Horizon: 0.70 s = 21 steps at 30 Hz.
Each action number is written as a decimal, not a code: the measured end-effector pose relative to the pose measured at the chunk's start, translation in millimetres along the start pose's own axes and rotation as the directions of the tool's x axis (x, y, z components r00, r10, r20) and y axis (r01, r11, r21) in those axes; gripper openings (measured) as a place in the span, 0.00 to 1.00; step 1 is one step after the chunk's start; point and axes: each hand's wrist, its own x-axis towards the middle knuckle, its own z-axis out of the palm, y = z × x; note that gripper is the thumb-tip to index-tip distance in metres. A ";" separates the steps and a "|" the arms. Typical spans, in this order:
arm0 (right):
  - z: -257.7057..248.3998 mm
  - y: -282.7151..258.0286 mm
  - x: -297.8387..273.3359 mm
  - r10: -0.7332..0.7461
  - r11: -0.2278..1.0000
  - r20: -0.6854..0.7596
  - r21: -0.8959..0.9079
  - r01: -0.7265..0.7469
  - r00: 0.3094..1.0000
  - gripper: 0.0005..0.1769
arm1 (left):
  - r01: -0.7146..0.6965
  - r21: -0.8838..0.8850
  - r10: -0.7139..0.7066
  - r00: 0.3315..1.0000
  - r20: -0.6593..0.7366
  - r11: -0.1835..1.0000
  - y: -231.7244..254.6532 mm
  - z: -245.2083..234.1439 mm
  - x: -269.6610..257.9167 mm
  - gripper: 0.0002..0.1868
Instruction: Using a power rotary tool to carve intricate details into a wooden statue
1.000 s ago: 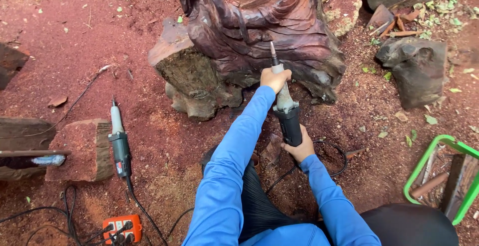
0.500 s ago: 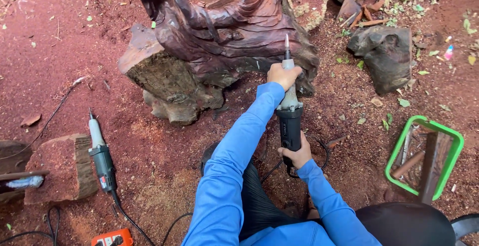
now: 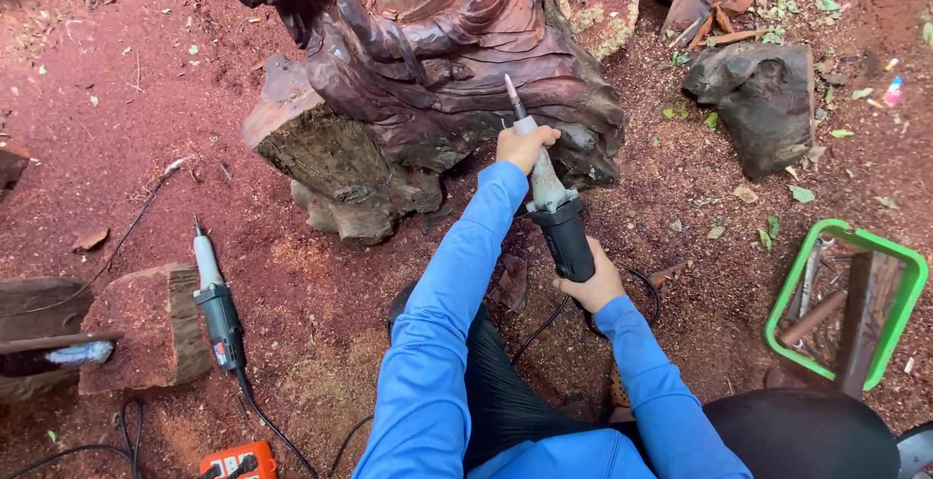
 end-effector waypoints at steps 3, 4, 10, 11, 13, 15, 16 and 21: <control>-8.9 -12.7 -0.1 0.032 0.997 -0.003 -0.067 -0.032 0.999 0.57 | -0.009 -0.118 0.010 1.000 0.005 0.993 -5.3 4.2 3.3 0.18; -11.5 -13.5 -0.2 0.031 0.997 -0.009 -0.065 -0.031 0.999 0.57 | -0.012 -0.116 0.013 1.000 0.010 0.993 -4.6 5.3 3.5 0.18; -14.1 -0.7 -5.1 0.011 1.000 -0.030 0.011 -0.011 1.000 0.54 | 0.033 0.042 -0.032 0.999 -0.033 0.999 3.3 23.8 6.1 0.18; -13.0 9.6 -2.6 -0.014 0.999 -0.041 0.045 0.016 0.999 0.55 | 0.028 0.082 -0.025 0.999 -0.032 0.996 2.3 30.6 10.0 0.17; -18.3 15.5 -5.2 -0.041 0.996 -0.059 0.076 0.045 0.997 0.55 | 0.018 0.120 -0.015 1.000 -0.026 0.993 4.2 44.6 11.3 0.17; -27.4 6.0 -16.3 -0.113 0.943 0.008 0.315 0.105 0.994 0.42 | 0.015 0.105 -0.013 1.000 -0.017 0.994 9.8 56.7 6.1 0.16; -29.9 2.8 -20.2 -0.115 0.943 0.005 0.316 0.107 0.993 0.42 | 0.012 0.106 -0.010 1.000 -0.015 0.994 13.1 59.8 2.9 0.16; -39.6 -16.3 -37.2 -0.111 0.860 0.073 0.507 0.059 0.991 0.34 | 0.054 0.225 -0.045 0.998 -0.044 0.973 39.7 74.5 -23.7 0.35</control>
